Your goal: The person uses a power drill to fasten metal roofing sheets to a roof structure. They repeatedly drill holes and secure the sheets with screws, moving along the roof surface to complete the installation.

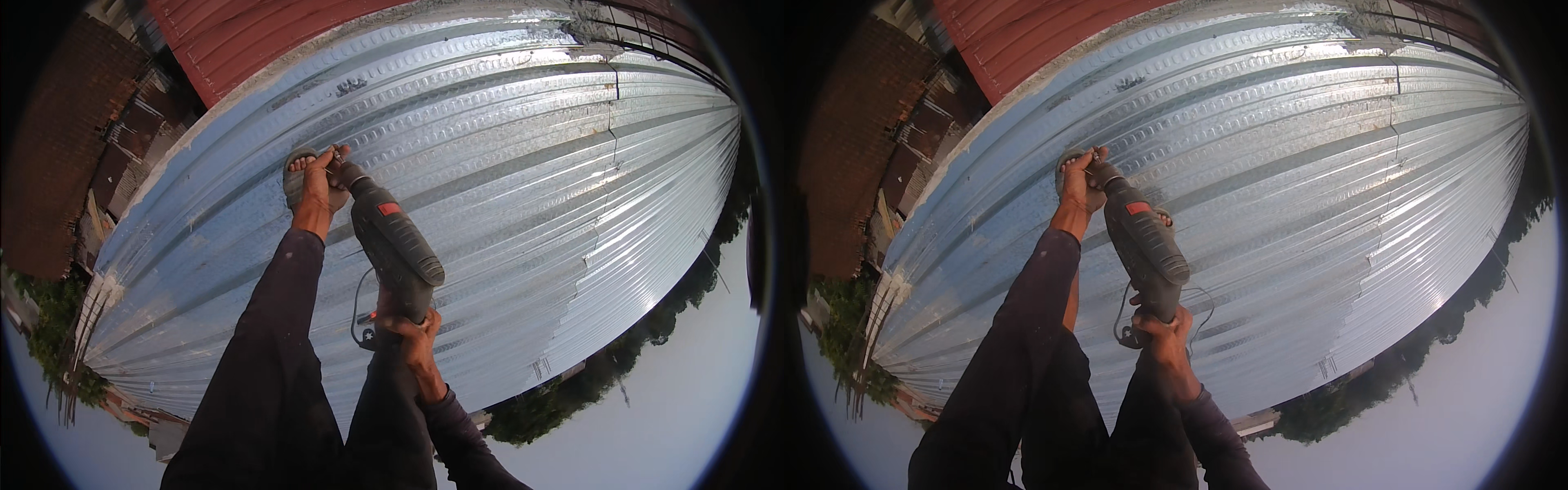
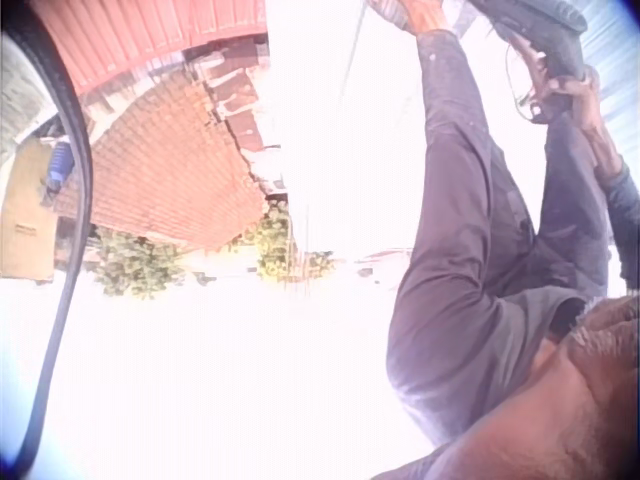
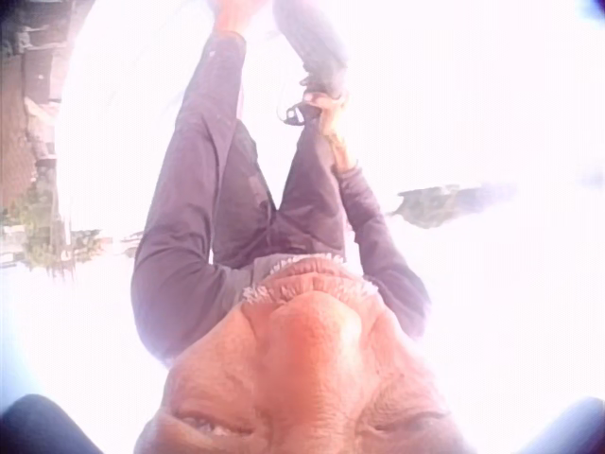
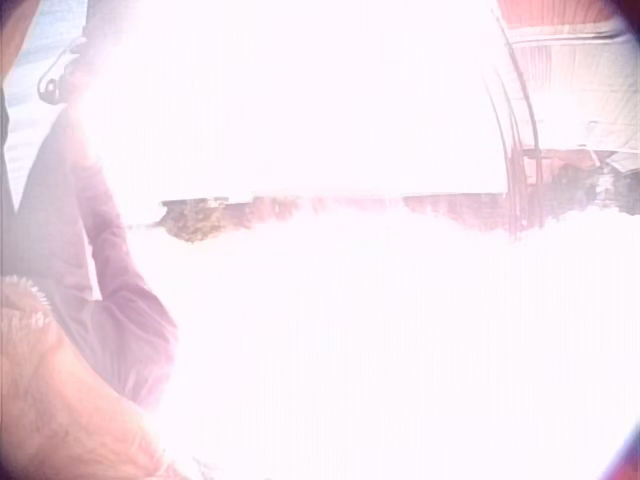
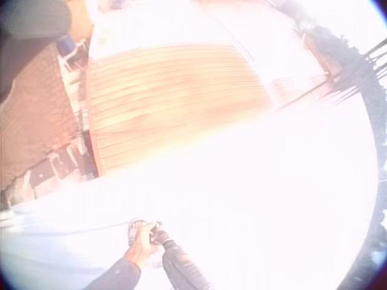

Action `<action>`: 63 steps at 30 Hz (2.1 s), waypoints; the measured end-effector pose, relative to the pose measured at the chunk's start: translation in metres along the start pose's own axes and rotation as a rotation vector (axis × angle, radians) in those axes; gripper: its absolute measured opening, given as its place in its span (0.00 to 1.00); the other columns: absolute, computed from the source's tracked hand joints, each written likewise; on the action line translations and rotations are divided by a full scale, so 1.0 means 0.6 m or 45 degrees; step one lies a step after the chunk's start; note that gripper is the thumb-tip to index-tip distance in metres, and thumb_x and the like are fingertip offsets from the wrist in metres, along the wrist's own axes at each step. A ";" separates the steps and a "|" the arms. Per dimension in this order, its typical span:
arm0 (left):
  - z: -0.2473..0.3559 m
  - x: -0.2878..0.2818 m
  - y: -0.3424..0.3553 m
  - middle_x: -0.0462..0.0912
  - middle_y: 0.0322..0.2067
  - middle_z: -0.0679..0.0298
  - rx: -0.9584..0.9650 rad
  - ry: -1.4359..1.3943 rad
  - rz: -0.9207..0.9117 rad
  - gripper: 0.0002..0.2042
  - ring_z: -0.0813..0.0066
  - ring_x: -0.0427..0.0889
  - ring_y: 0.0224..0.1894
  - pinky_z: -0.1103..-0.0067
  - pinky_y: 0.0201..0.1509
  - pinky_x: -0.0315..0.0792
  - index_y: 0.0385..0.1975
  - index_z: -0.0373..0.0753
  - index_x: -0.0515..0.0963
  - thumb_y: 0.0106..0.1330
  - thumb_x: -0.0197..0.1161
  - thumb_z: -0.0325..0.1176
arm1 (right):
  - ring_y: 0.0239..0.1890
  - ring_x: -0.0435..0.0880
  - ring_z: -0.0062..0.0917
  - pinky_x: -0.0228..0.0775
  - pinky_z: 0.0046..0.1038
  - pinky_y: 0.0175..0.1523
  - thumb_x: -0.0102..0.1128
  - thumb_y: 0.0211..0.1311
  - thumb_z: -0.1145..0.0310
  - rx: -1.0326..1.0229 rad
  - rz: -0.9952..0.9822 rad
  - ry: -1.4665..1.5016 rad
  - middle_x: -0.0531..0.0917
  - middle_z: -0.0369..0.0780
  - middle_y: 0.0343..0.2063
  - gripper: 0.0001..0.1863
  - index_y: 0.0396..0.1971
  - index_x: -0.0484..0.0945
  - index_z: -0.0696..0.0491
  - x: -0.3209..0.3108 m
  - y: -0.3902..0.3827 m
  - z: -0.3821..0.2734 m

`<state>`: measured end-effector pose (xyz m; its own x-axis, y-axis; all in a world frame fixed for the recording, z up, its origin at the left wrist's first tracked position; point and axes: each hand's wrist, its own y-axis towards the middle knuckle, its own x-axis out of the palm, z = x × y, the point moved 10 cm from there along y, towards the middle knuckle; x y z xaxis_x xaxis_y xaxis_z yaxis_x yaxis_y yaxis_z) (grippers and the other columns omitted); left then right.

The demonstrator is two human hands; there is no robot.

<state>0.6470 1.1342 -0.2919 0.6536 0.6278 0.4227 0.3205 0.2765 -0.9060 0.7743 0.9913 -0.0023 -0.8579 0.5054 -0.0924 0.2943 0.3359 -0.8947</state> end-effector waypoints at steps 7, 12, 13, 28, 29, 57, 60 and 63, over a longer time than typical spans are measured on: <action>-0.037 0.052 0.045 0.86 0.40 0.56 -0.226 0.197 0.408 0.09 0.79 0.69 0.16 0.78 0.21 0.67 0.39 0.37 0.78 0.73 0.55 0.36 | 0.28 0.83 0.25 0.74 0.28 0.36 0.67 0.45 0.68 -0.133 0.063 -0.210 0.85 0.40 0.28 0.17 0.35 0.83 0.62 -0.028 0.066 0.017; -0.042 0.078 0.125 0.86 0.37 0.53 -0.111 0.515 0.482 0.12 0.64 0.81 0.23 0.69 0.25 0.76 0.44 0.31 0.76 0.71 0.56 0.34 | 0.29 0.87 0.45 0.78 0.36 0.36 0.67 0.47 0.70 -0.473 0.059 -0.727 0.84 0.50 0.28 0.17 0.37 0.79 0.62 -0.018 0.121 -0.024; -0.039 0.087 0.136 0.85 0.37 0.52 -0.074 0.610 0.450 0.13 0.59 0.84 0.25 0.66 0.26 0.78 0.45 0.29 0.75 0.70 0.56 0.33 | 0.30 0.87 0.46 0.78 0.37 0.36 0.66 0.47 0.70 -0.499 0.057 -0.765 0.84 0.50 0.29 0.18 0.39 0.78 0.62 -0.015 0.133 -0.025; -0.042 0.096 0.169 0.84 0.44 0.53 -0.040 0.835 0.401 0.26 0.62 0.85 0.42 0.66 0.47 0.77 0.52 0.31 0.79 0.68 0.61 0.50 | 0.36 0.86 0.50 0.80 0.43 0.41 0.67 0.43 0.68 -0.794 0.130 -1.122 0.84 0.52 0.39 0.32 0.54 0.75 0.60 -0.009 0.351 -0.065; -0.053 0.095 0.172 0.84 0.45 0.53 -0.102 0.766 0.378 0.26 0.63 0.85 0.43 0.66 0.47 0.77 0.53 0.32 0.79 0.68 0.60 0.51 | 0.37 0.86 0.50 0.80 0.43 0.42 0.67 0.43 0.68 -0.794 0.125 -1.145 0.84 0.52 0.40 0.33 0.55 0.75 0.60 -0.010 0.360 -0.068; -0.052 0.094 0.205 0.84 0.37 0.60 -0.102 0.562 0.302 0.20 0.68 0.85 0.36 0.69 0.43 0.81 0.44 0.40 0.79 0.74 0.53 0.52 | 0.39 0.86 0.52 0.78 0.42 0.45 0.66 0.44 0.69 -0.798 0.116 -1.210 0.85 0.54 0.36 0.28 0.50 0.78 0.60 0.004 0.401 -0.108; -0.054 0.095 0.210 0.84 0.37 0.61 -0.088 0.528 0.294 0.20 0.68 0.85 0.35 0.70 0.42 0.81 0.43 0.40 0.79 0.74 0.53 0.52 | 0.38 0.86 0.53 0.79 0.42 0.44 0.66 0.44 0.68 -0.852 0.113 -1.171 0.85 0.54 0.35 0.27 0.49 0.78 0.61 0.003 0.403 -0.110; -0.040 0.096 0.209 0.84 0.40 0.60 -0.052 0.576 0.321 0.21 0.67 0.85 0.38 0.69 0.44 0.79 0.46 0.40 0.79 0.73 0.54 0.53 | 0.37 0.86 0.51 0.79 0.45 0.42 0.67 0.42 0.67 -0.823 0.068 -1.278 0.85 0.51 0.39 0.31 0.52 0.77 0.59 0.009 0.415 -0.111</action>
<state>0.7413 1.1873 -0.3809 0.9420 0.2917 0.1661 0.1353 0.1230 -0.9831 0.8711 1.1303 -0.1964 -0.6995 -0.2192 -0.6801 0.2502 0.8165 -0.5204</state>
